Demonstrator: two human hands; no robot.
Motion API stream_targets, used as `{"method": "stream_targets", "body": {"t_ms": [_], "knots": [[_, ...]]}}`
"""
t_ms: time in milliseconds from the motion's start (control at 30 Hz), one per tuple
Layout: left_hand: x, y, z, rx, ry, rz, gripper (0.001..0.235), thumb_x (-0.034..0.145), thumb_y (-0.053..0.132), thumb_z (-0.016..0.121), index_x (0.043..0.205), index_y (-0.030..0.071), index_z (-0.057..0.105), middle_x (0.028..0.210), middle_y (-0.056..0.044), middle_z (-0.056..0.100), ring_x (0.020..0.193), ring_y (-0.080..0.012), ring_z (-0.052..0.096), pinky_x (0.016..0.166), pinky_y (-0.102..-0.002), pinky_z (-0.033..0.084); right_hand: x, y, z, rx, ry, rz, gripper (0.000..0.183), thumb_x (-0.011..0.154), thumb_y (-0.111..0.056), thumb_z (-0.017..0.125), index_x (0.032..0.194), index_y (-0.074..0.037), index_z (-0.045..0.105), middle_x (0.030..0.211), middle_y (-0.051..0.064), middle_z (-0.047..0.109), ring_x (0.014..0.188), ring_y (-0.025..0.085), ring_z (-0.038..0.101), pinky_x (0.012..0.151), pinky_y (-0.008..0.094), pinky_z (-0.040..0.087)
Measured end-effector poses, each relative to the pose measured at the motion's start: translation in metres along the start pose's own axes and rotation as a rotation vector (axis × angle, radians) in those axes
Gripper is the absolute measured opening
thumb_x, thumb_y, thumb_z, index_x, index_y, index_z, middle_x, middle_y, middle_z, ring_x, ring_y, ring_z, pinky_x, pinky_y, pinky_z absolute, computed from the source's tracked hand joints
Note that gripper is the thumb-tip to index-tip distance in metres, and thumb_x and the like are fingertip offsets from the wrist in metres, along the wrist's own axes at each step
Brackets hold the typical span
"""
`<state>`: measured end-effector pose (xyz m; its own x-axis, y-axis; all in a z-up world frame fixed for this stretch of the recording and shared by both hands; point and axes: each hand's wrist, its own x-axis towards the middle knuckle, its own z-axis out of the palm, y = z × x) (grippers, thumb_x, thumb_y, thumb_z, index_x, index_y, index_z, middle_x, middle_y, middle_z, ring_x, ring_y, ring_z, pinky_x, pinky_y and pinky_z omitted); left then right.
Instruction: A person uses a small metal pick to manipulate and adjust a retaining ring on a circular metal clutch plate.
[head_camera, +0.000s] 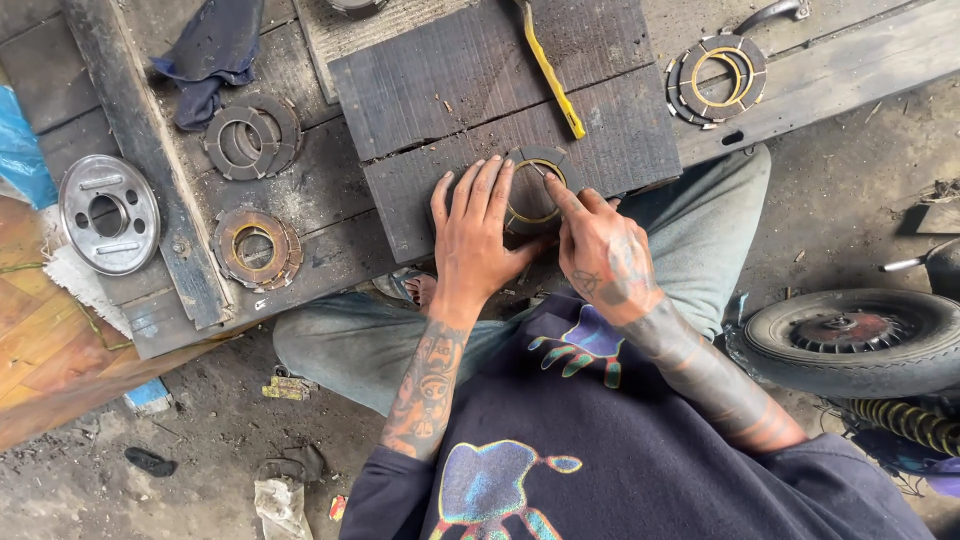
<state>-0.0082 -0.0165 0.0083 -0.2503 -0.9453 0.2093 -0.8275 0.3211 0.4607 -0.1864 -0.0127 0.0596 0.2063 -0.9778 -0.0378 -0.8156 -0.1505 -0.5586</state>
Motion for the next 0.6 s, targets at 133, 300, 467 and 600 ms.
{"method": "stream_targets", "body": {"t_ms": [133, 300, 467, 600], "knots": [[0.001, 0.0, 0.003, 0.026, 0.024, 0.0, 0.09, 0.074, 0.046, 0.085, 0.148, 0.005, 0.052, 0.15, -0.01, 0.052, 0.141, -0.028, 0.047, 0.124, -0.054, 0.025, 0.002, -0.002, 0.003, 0.003, -0.005, -0.018, 0.054, 0.09, -0.002, 0.059, 0.144, -0.01, 0.059, 0.1, 0.019, 0.066, 0.075, 0.042, 0.069, 0.069, 0.05, 0.057], [0.0, 0.0, 0.008, 0.057, 0.054, -0.011, 0.078, 0.082, 0.041, 0.082, 0.146, 0.006, 0.055, 0.149, -0.009, 0.054, 0.141, -0.0264, 0.049, 0.125, -0.053, 0.027, 0.003, -0.004, 0.009, -0.003, -0.029, 0.005, 0.056, 0.089, -0.002, 0.059, 0.145, -0.009, 0.059, 0.097, 0.02, 0.067, 0.072, 0.043, 0.068, 0.068, 0.051, 0.057], [-0.001, 0.0, 0.011, 0.061, 0.054, -0.014, 0.072, 0.084, 0.036, 0.079, 0.146, 0.006, 0.056, 0.148, -0.009, 0.055, 0.141, -0.0256, 0.049, 0.125, -0.053, 0.028, 0.006, -0.01, 0.007, -0.025, -0.032, -0.009, 0.056, 0.09, -0.002, 0.059, 0.145, -0.006, 0.057, 0.096, 0.024, 0.067, 0.072, 0.044, 0.068, 0.068, 0.051, 0.056], [-0.002, -0.002, 0.012, 0.075, 0.061, 0.001, 0.069, 0.089, 0.032, 0.078, 0.148, 0.006, 0.055, 0.149, -0.008, 0.054, 0.142, -0.0255, 0.049, 0.125, -0.053, 0.028, 0.012, -0.019, 0.01, -0.031, -0.07, 0.069, 0.056, 0.088, -0.003, 0.059, 0.144, -0.006, 0.057, 0.091, 0.023, 0.068, 0.073, 0.044, 0.069, 0.067, 0.054, 0.055]]}}
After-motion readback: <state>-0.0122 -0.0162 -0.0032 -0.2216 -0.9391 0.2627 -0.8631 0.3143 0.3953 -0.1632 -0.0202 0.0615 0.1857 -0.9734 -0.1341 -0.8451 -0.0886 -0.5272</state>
